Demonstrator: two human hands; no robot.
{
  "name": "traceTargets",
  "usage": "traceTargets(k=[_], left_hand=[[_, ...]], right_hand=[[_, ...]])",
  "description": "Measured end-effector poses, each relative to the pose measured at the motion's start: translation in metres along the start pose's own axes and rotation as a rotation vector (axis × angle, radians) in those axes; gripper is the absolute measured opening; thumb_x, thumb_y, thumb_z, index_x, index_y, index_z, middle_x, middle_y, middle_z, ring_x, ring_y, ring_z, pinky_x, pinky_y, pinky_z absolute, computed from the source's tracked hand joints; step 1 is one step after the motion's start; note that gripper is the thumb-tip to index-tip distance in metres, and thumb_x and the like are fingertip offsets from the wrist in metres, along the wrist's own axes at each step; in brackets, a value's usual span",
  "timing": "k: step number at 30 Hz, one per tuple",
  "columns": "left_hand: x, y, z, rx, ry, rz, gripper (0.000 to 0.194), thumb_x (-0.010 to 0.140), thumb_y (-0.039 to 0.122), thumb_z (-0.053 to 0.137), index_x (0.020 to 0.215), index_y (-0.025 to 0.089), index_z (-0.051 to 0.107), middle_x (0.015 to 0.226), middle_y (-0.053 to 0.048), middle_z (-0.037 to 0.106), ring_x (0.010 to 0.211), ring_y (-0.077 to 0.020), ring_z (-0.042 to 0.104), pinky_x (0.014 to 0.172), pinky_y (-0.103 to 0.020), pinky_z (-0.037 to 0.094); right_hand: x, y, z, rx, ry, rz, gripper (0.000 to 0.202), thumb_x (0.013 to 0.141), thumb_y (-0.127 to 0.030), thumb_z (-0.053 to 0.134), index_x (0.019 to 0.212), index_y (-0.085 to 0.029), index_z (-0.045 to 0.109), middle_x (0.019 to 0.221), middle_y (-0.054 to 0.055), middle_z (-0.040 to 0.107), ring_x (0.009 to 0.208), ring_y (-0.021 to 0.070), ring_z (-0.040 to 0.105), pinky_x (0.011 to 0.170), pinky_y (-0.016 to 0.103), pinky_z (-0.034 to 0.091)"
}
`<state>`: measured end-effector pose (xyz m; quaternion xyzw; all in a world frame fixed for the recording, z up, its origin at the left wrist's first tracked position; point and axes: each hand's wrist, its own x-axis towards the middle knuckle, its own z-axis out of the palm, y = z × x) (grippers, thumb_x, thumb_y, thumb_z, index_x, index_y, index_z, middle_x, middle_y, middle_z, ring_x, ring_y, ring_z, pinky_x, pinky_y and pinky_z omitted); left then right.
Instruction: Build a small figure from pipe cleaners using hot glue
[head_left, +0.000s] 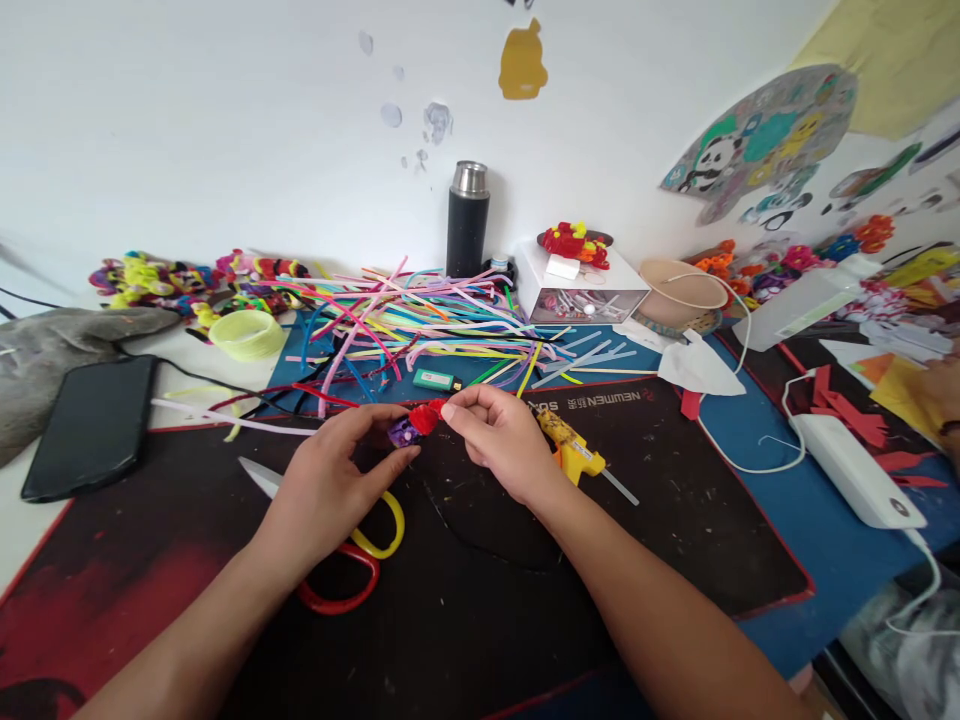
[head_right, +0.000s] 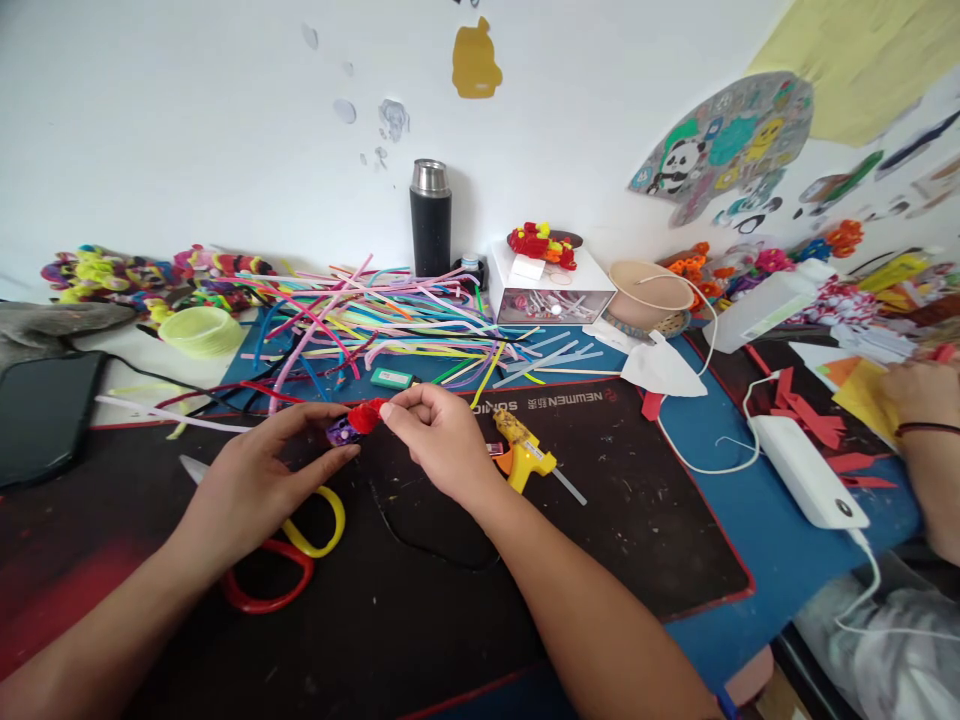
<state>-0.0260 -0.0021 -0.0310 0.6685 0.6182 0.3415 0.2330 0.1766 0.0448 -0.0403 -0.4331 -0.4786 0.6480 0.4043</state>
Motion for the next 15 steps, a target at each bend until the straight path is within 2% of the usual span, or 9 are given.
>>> traceTargets(k=[15], left_hand=[[-0.0013,-0.0017,0.0007,0.006,0.002,0.014,0.037,0.088,0.053,0.071,0.112,0.026,0.075,0.102,-0.005,0.08,0.089,-0.0262,0.073,0.086,-0.039,0.059]], right_hand=[[0.0002,0.0009,0.0005,-0.022,0.007,-0.003,0.031,0.082,-0.046,0.081,0.086,-0.021,0.064,0.057,-0.009,0.046,0.042,0.0058,0.036,0.042,0.023,0.023]])
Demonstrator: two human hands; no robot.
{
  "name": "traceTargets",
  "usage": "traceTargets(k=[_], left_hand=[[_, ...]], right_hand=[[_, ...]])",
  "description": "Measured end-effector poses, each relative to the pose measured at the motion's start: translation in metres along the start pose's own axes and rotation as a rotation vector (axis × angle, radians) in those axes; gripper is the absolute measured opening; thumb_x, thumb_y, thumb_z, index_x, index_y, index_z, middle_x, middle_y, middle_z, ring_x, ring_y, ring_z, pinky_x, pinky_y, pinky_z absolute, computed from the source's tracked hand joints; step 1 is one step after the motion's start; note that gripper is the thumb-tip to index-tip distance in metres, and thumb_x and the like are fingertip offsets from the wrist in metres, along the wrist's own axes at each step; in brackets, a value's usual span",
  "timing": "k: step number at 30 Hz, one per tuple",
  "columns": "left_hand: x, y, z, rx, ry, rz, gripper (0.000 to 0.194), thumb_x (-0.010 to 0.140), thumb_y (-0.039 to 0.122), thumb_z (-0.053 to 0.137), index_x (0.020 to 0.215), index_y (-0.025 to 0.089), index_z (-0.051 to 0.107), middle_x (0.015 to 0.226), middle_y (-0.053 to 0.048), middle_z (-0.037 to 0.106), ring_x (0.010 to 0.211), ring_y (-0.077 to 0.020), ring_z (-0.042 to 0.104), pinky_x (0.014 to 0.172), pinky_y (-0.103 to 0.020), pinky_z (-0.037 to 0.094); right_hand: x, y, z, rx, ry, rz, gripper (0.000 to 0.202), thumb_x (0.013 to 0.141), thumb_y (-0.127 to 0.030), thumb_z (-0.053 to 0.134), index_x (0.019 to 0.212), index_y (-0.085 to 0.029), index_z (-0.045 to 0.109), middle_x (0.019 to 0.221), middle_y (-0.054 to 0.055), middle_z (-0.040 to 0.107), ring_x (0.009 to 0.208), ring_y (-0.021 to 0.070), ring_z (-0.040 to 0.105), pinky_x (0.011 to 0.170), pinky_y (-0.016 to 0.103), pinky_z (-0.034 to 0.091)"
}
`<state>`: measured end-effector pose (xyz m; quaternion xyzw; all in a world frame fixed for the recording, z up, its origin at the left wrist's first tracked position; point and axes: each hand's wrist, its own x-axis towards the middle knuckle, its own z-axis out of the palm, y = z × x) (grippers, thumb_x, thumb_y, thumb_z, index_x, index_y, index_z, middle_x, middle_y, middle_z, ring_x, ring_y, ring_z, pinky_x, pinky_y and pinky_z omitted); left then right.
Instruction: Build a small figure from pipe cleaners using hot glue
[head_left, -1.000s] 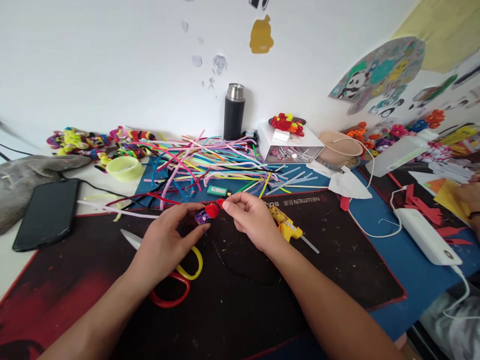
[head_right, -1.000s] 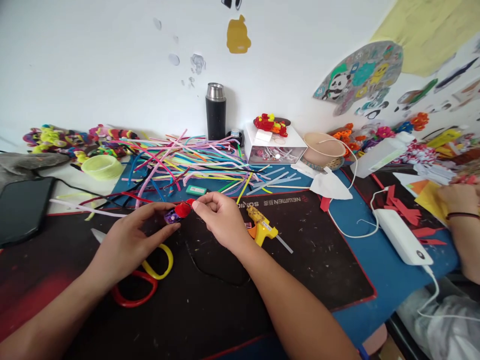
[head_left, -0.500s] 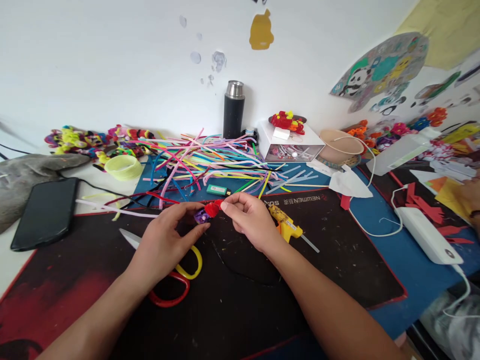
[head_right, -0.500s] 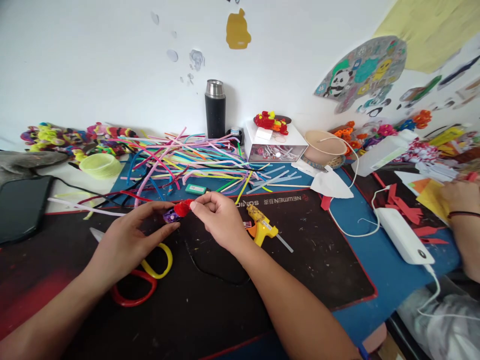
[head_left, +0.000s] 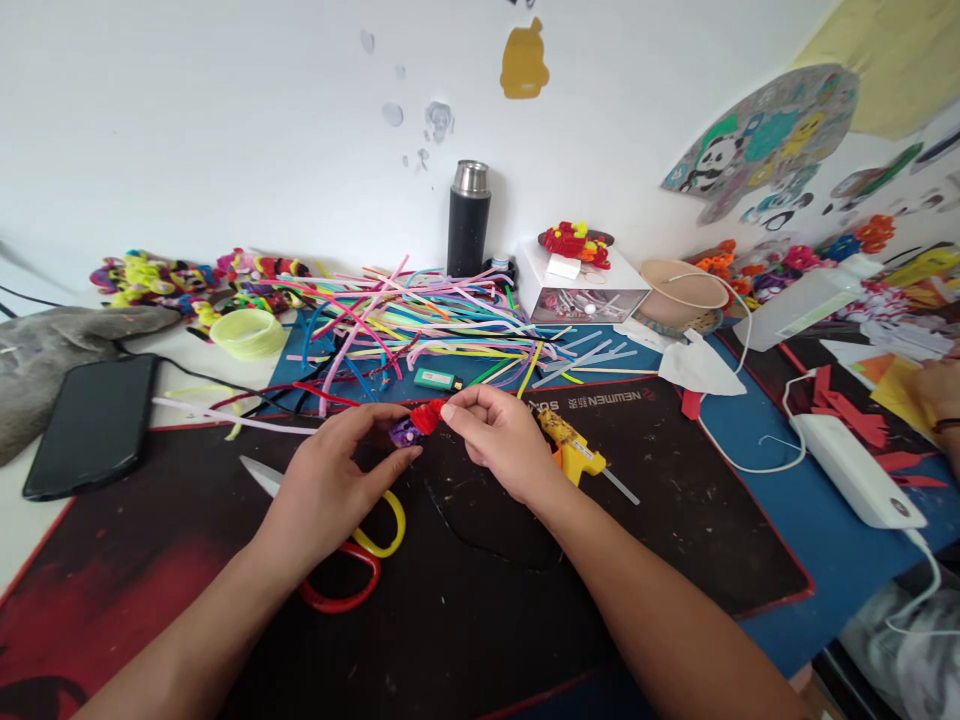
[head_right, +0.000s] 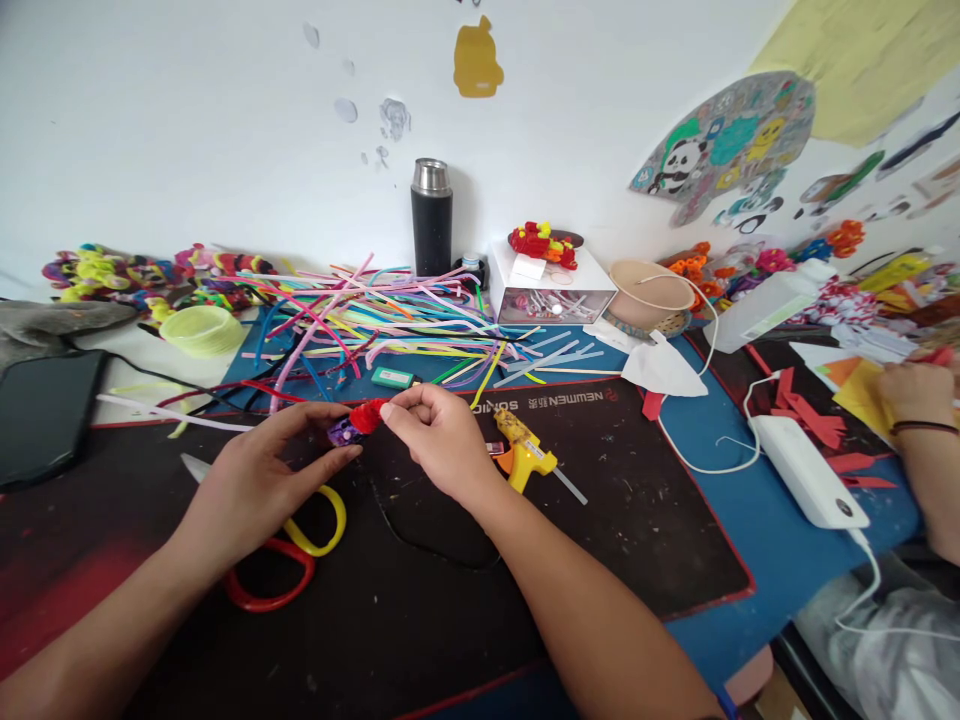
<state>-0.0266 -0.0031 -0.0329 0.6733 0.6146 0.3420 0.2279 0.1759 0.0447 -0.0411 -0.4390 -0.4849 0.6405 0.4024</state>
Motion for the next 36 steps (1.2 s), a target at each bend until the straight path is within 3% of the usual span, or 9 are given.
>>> traceTargets(k=[36], left_hand=[[-0.0025,-0.0035,0.0023,-0.033,0.012,-0.006,0.034,0.086,0.049,0.078,0.111,0.026,0.075,0.103,-0.004,0.079,0.088,-0.0247,0.071,0.085,-0.037,0.057]], right_hand=[[-0.0003,-0.0002,-0.0022,-0.028,-0.061,0.003,0.023,0.088,-0.039,0.076,0.089,-0.02,0.064,0.054,-0.011,0.042,0.041,0.0056,0.036,0.042,0.022,0.024]])
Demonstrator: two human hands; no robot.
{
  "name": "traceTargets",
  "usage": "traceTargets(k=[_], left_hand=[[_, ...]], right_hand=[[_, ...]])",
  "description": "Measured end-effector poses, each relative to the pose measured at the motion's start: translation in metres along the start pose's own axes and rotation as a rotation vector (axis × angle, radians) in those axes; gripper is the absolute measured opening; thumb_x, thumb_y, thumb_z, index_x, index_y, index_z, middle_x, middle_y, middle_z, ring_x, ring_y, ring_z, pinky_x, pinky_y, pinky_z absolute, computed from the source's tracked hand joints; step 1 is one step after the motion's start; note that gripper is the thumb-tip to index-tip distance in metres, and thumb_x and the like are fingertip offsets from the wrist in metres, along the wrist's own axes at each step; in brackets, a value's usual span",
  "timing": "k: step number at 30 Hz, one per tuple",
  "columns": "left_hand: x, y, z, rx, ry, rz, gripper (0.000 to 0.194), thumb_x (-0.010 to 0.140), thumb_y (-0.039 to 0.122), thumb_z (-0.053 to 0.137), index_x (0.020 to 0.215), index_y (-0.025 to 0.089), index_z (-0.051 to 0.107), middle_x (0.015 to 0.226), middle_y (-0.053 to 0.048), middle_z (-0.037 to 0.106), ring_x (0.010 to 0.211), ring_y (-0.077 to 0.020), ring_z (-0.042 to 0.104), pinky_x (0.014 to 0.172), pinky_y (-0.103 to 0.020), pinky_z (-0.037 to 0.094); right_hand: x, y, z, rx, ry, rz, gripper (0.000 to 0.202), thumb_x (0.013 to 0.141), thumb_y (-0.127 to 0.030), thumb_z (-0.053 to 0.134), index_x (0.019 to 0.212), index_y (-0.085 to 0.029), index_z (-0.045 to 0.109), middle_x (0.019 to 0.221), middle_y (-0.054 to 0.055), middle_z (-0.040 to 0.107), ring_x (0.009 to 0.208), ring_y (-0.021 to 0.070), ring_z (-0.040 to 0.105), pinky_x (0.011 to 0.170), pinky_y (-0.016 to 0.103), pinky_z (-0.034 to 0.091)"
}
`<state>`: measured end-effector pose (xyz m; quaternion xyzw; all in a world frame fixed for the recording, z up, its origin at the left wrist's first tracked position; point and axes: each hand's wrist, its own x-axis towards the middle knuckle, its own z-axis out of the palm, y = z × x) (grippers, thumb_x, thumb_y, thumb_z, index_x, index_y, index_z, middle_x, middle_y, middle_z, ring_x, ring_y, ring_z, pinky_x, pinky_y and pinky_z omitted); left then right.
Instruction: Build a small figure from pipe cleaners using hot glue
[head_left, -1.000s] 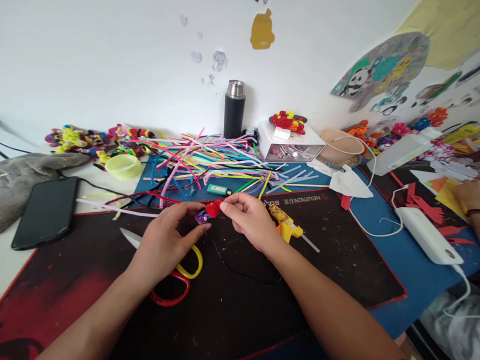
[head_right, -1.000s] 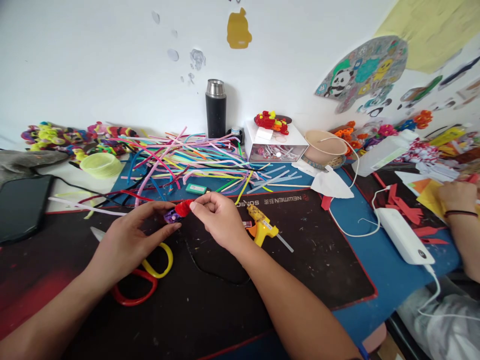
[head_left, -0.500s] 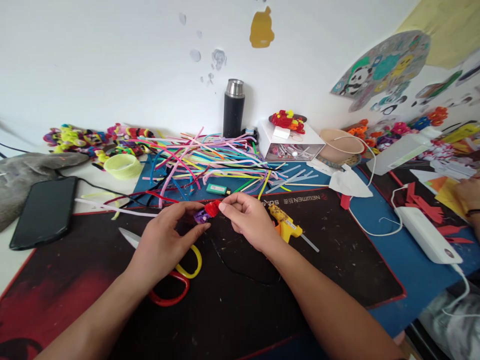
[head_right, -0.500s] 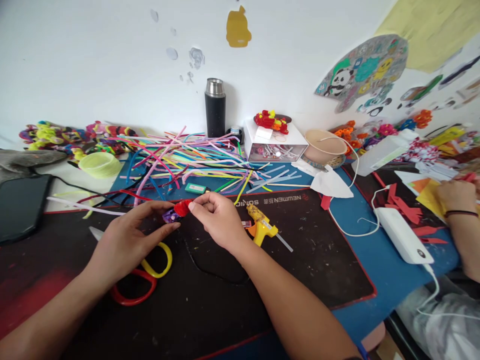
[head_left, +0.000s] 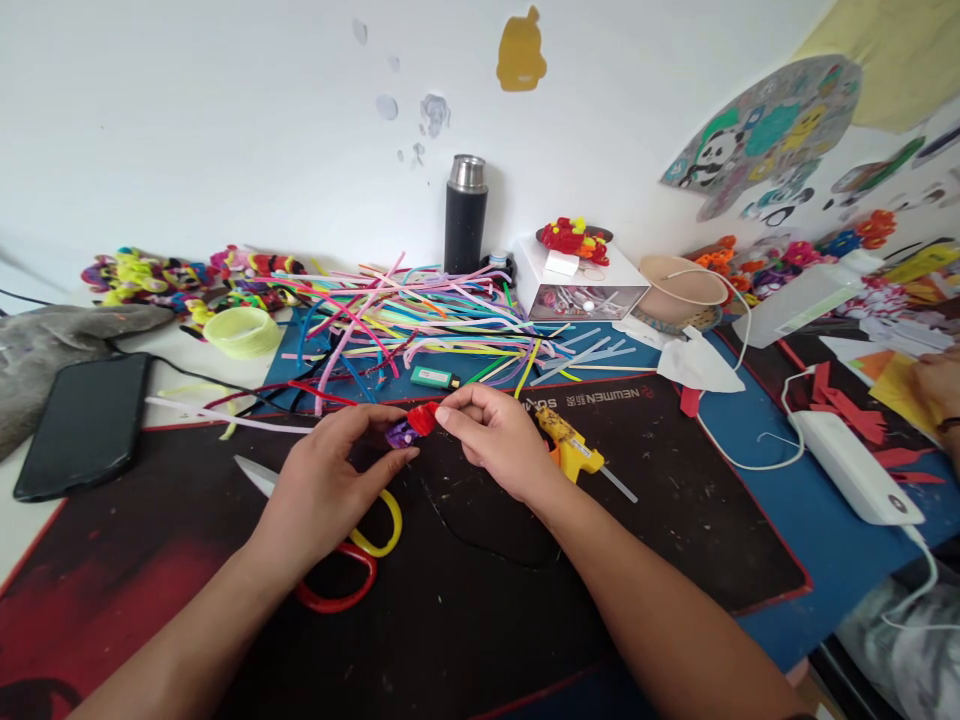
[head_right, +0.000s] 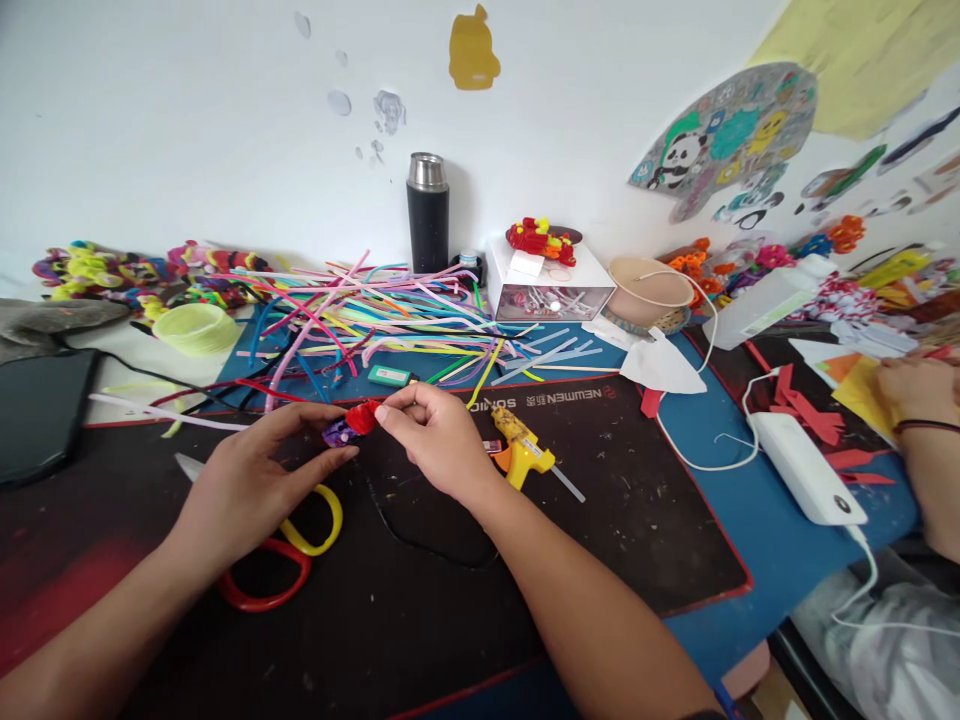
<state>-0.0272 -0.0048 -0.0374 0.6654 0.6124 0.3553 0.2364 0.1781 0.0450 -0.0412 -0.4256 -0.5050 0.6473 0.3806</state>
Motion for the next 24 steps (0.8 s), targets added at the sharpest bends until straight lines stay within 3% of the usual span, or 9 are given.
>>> traceTargets(k=[24], left_hand=[[0.0025,0.0047,-0.0003,-0.022,-0.018,-0.04,0.032,0.084,0.048,0.077,0.106,0.026,0.075,0.097,-0.003,0.078,0.085,-0.0245,0.071,0.083,-0.037,0.057]], right_hand=[[-0.001,0.0005,-0.005,-0.077,-0.019,-0.014,0.021,0.09,-0.039,0.074,0.088,-0.021,0.063,0.056,-0.01,0.047,0.043,0.0066,0.038,0.043,0.022,0.027]])
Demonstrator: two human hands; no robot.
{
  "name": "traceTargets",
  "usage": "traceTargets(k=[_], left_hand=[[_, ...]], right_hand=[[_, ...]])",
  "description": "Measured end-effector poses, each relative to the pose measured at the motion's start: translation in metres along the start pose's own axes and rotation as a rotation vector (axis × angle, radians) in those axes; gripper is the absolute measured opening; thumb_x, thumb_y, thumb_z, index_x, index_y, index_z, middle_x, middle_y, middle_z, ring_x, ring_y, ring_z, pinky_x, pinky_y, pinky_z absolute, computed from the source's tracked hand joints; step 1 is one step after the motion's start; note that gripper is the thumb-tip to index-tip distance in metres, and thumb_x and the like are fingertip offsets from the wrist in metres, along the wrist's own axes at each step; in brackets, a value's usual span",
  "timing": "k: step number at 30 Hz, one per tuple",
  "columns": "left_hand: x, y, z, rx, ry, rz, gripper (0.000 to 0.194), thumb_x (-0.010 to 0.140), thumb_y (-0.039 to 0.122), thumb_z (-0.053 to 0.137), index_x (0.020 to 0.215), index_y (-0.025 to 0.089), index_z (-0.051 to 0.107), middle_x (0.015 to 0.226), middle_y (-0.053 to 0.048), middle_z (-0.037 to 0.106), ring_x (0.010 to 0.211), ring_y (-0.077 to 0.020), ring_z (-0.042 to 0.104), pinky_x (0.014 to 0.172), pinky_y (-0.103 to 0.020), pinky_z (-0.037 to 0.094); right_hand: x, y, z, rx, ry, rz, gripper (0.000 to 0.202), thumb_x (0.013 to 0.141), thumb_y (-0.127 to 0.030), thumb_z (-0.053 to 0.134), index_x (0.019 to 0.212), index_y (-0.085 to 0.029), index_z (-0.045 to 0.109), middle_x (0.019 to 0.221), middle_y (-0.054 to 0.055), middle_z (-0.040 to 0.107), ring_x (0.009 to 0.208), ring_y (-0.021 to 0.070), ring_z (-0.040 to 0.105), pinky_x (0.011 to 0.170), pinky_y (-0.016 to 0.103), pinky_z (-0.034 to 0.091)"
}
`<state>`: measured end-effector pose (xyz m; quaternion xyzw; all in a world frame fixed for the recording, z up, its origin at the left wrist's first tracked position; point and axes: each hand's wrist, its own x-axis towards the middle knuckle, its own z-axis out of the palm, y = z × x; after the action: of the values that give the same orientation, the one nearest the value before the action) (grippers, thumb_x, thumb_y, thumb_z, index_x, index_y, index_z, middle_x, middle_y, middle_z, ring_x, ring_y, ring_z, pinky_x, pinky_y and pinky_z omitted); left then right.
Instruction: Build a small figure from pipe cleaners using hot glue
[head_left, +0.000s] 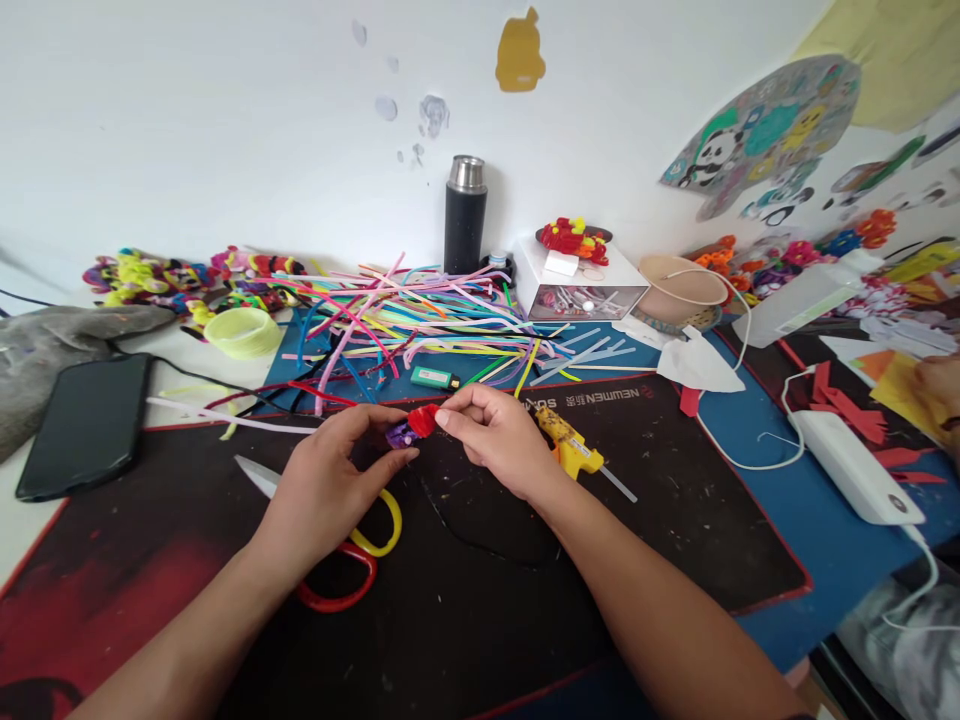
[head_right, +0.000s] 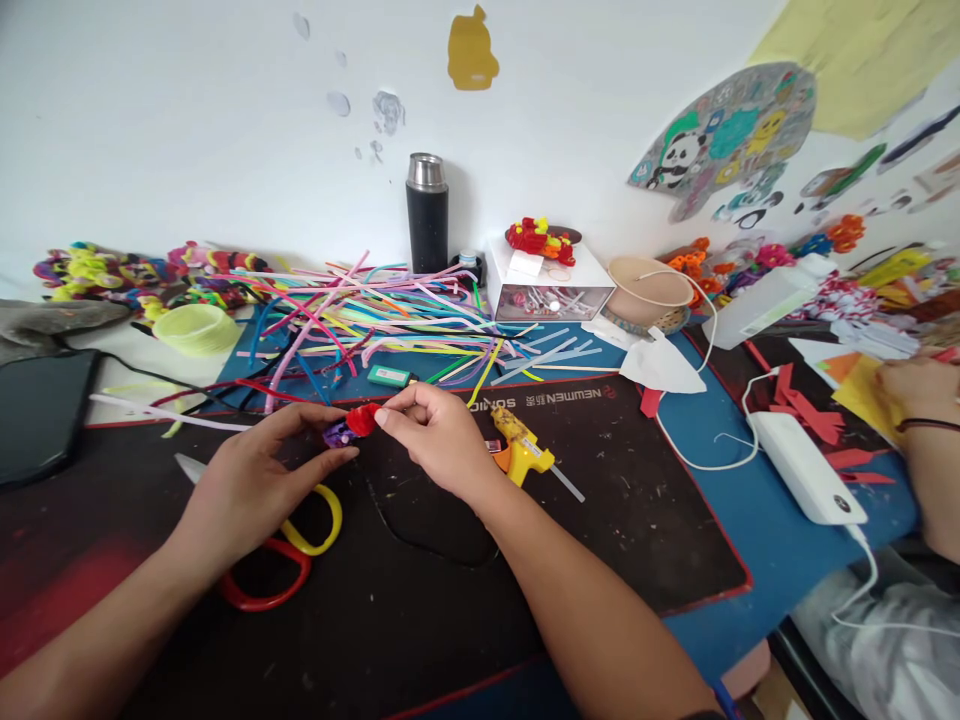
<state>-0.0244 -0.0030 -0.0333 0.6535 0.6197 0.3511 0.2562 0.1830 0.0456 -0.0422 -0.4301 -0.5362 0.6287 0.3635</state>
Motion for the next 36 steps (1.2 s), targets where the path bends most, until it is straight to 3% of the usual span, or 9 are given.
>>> traceTargets(k=[11,26,36], left_hand=[[0.0,0.003,-0.001,-0.034,0.009,-0.044,0.035,0.083,0.051,0.077,0.108,0.026,0.075,0.1,-0.004,0.079,0.085,-0.0253,0.071,0.077,-0.035,0.057],[0.001,0.004,0.0,-0.071,-0.013,-0.056,0.034,0.082,0.049,0.078,0.106,0.026,0.074,0.103,-0.004,0.08,0.088,-0.0251,0.073,0.081,-0.035,0.058],[0.003,0.012,0.0,-0.189,0.088,-0.111,0.034,0.078,0.046,0.081,0.103,0.025,0.072,0.093,-0.001,0.077,0.083,-0.0232,0.071,0.079,-0.035,0.057]], right_hand=[[0.001,-0.001,0.001,0.114,-0.001,0.017,0.028,0.088,-0.046,0.075,0.09,-0.02,0.066,0.057,-0.01,0.043,0.042,0.006,0.034,0.043,0.023,0.024],[0.002,0.0,0.003,0.119,0.003,0.028,0.03,0.085,-0.047,0.078,0.091,-0.02,0.065,0.055,-0.011,0.04,0.042,0.0058,0.032,0.042,0.023,0.021],[-0.003,-0.005,0.007,0.241,-0.022,0.084,0.037,0.085,-0.052,0.08,0.094,-0.02,0.066,0.054,-0.012,0.034,0.044,0.0062,0.026,0.044,0.024,0.017]])
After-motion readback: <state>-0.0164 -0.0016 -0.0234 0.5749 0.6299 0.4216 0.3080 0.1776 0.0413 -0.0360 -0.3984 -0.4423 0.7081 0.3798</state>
